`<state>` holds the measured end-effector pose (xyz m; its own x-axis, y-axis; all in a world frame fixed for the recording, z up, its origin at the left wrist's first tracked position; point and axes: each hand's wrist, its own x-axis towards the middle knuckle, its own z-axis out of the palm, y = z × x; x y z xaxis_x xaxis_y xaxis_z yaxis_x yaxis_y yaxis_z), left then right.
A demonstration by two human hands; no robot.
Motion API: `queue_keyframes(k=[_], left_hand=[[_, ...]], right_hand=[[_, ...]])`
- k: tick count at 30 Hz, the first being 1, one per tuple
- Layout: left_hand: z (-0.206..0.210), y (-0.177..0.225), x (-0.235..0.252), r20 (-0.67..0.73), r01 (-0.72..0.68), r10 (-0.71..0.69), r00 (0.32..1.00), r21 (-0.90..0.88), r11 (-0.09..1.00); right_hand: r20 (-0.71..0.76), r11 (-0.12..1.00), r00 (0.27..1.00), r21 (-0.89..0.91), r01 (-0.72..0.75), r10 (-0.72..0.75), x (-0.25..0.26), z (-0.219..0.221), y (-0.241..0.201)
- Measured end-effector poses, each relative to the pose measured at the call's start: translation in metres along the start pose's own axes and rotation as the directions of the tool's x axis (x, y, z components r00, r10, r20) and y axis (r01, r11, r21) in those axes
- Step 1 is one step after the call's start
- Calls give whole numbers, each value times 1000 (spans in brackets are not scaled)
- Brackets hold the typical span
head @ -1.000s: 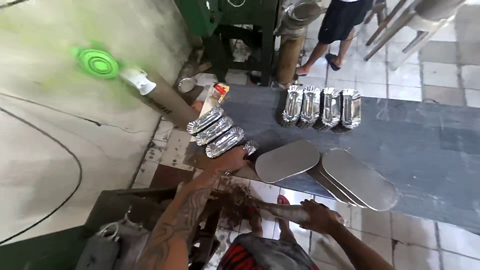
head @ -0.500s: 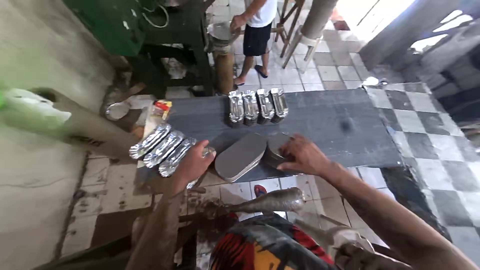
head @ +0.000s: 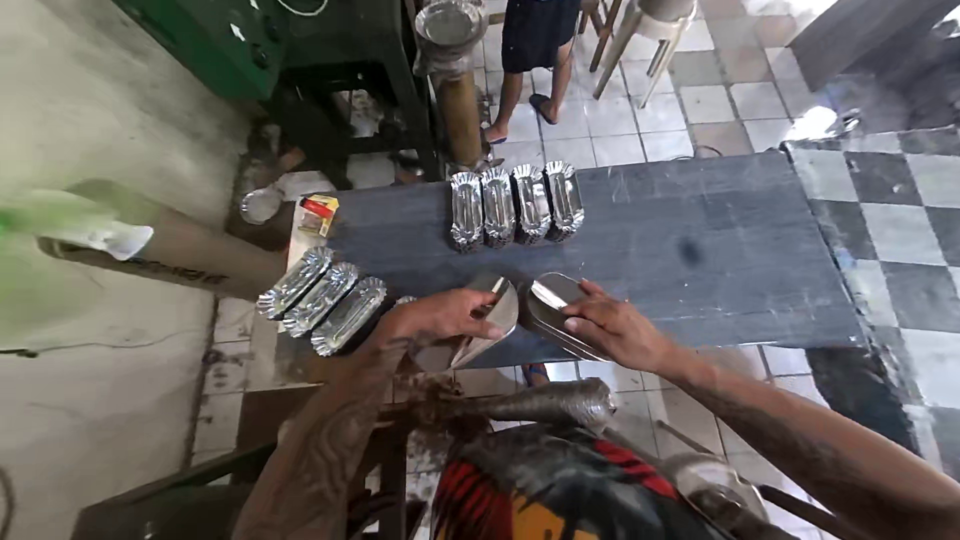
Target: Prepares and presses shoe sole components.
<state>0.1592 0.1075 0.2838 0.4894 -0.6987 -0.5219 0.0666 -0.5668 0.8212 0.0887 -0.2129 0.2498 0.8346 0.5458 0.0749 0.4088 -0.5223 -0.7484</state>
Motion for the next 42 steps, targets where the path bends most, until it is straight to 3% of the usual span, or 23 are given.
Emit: queue_keyframes(k=[3,7,9,12,15,17,18,20,22,23,25,27,29,30,31,32,33,34,36,37,39,40,42], left_hand=[[5,-2,-1,-3,-8,8,1000,-79,997],[22,-7,7,-144,21,4,990,168,986],[21,-25,10,-205,-68,120,971,245,967],[15,-45,4,-273,-276,322,906,194,941],[42,-19,-29,-431,-162,315,846,356,920],[62,10,-56,-504,-113,349,790,439,891],[72,18,-74,-552,-179,360,752,355,918],[98,15,-100,-699,-458,286,655,-66,887],[123,2,-104,-725,-581,66,685,-490,650],[135,-8,-102,-703,-577,-29,710,-605,548],[157,-21,-103,-659,-574,-193,727,-738,355],[176,-26,-109,-699,-665,-300,650,-713,220],[199,-36,-99,-828,-846,-244,504,-530,50],[212,-45,-87,-871,-882,-140,471,-467,-62],[223,-54,-74,-885,-889,-92,456,-449,-88],[231,-62,-62,-870,-879,-130,476,-475,-35],[238,-74,-51,-832,-835,-177,526,-545,76],[245,-91,-43,-775,-731,-186,603,-631,261],[252,-132,-20,-561,-312,-178,809,-666,678],[256,-156,5,-467,-146,-179,866,-578,803],[258,-187,59,-369,60,-195,908,-348,936],[256,-189,84,-324,167,-248,913,-260,951],[250,-183,124,-236,360,-388,891,-152,920]], right_hand=[[-100,997,992,-46,68,-72,-6,11,-2],[-126,990,990,-136,40,-57,-7,19,-10],[-110,979,990,-197,61,-84,-6,21,-10],[-105,968,992,-246,41,-69,-7,21,-11],[-127,858,990,-513,-13,-61,-13,29,-29],[-254,838,961,-544,-47,-111,-17,35,-63],[-335,896,937,-440,-58,-104,-20,38,-83],[-425,993,901,110,-44,88,-22,54,-122],[-348,731,868,682,-24,353,-14,83,-152],[-279,593,862,804,-31,424,-10,101,-161],[-139,459,889,884,-87,436,-9,127,-166],[49,400,959,902,-163,280,-16,128,-160],[190,258,979,944,-205,80,-17,125,-151],[222,190,975,956,-222,25,-18,129,-147],[238,152,971,959,-238,19,-20,134,-141],[247,193,968,949,-250,41,-22,139,-130],[254,312,965,913,-264,70,-27,143,-113],[267,501,959,819,-278,96,-36,145,-90],[372,898,922,365,-247,102,-72,147,-38],[507,973,852,101,-208,130,-92,145,-17],[748,948,583,-270,-167,316,-129,142,7],[786,917,472,-353,-189,400,-148,143,14],[807,861,323,-405,-306,494,-176,148,17]])
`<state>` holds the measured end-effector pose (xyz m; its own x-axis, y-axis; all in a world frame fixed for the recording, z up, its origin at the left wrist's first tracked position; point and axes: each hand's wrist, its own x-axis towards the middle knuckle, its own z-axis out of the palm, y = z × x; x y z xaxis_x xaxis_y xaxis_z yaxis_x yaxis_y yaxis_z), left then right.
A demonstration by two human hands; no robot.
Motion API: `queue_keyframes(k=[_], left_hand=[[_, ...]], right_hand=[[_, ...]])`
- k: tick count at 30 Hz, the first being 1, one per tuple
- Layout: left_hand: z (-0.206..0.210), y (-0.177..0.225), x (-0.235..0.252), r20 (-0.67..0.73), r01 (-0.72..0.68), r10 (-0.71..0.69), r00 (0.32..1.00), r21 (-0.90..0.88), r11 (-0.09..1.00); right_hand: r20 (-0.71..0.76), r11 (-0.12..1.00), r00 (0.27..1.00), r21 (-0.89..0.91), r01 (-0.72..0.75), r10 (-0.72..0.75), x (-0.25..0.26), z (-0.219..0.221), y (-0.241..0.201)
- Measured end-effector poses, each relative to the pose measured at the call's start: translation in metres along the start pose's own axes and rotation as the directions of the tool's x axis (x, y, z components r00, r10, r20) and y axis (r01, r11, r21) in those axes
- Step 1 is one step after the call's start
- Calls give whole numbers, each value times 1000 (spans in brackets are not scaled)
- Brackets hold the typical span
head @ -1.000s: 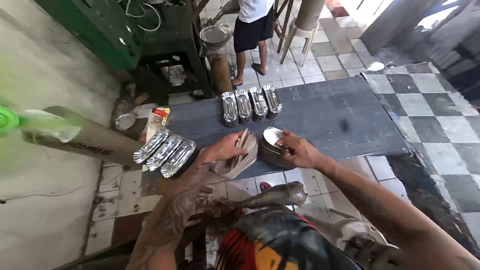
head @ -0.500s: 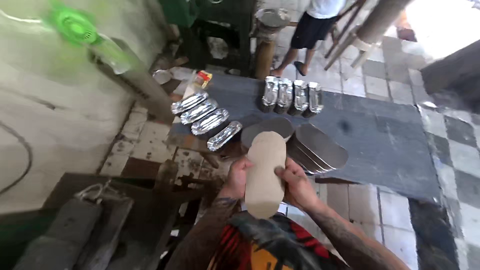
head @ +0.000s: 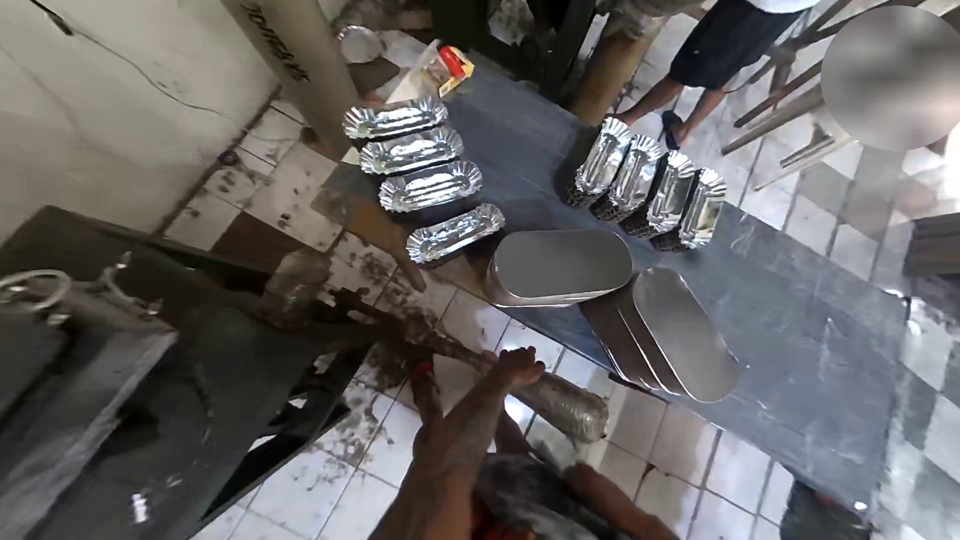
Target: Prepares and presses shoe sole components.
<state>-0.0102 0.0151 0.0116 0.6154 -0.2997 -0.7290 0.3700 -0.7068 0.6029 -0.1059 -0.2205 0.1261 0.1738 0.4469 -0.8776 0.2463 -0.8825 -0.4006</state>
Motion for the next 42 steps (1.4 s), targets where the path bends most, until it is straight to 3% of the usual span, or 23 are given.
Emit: queue_keyframes(k=[2,6,8,11,14,16,17,18,19,21,23,24,26,27,30,32,34,36,38,40,42], left_hand=[[0,11,11,68,84,-87,994,41,996],[-15,13,-21,135,81,-86,987,41,996],[-42,12,-55,47,23,-24,999,5,1000],[-92,8,-154,-245,-150,101,964,-189,971],[-133,-9,-268,-577,-429,125,807,-429,795],[-163,-34,-314,-744,-583,-11,668,-533,613],[-178,-44,-330,-816,-672,-104,568,-533,514],[-185,-54,-348,-864,-728,-160,478,-491,479],[-181,-58,-367,-886,-720,-188,424,-456,523],[-160,-81,-375,-928,-547,-141,344,-320,774],[-140,-121,-376,-931,-258,-178,320,-267,929],[-130,-145,-386,-904,-73,-282,320,-320,944],[-117,-202,-417,-821,222,-504,267,-457,861],[-111,-225,-432,-789,292,-550,273,-477,829],[-82,-227,-493,-739,265,-422,525,-330,906],[-52,-234,-533,-690,289,-303,658,-141,947],[-26,-275,-557,-631,375,-348,694,-96,922],[-7,-316,-572,-631,383,-333,700,-61,922],[3,-315,-585,-640,372,-277,716,14,928],[20,-275,-596,-636,297,-210,742,31,954],[41,-224,-606,-704,98,-61,708,12,995]], right_hand=[[45,995,997,76,-68,65,7,20,1],[6,994,1000,108,-4,4,3,28,-8],[-119,983,981,84,162,-152,-1,28,-1],[-98,977,975,58,205,-199,-6,14,-14],[-116,960,955,42,278,-272,1,4,-24],[-139,936,928,30,352,-345,12,-1,-28],[-153,925,916,23,379,-371,18,-2,-32],[-172,916,903,11,400,-393,25,-3,-39],[-191,911,894,5,413,-404,30,-5,-49],[-256,901,875,35,433,-411,39,-14,-81],[-372,866,822,85,492,-430,54,-21,-122],[-429,843,783,86,531,-450,63,-25,-144],[-540,770,657,25,638,-526,78,-35,-197],[-581,726,580,-26,687,-570,82,-39,-226],[-550,517,260,-386,764,-794,89,-49,-320],[-294,258,75,-653,712,-953,92,-52,-380],[17,-15,-3,-788,615,-1000,104,-51,-433],[252,-159,92,-814,559,-963,125,-50,-480],[355,-120,337,-823,556,-872,146,-47,-521],[322,-31,444,-836,548,-836,154,-25,-546],[303,71,486,-788,611,-820,148,13,-566]])
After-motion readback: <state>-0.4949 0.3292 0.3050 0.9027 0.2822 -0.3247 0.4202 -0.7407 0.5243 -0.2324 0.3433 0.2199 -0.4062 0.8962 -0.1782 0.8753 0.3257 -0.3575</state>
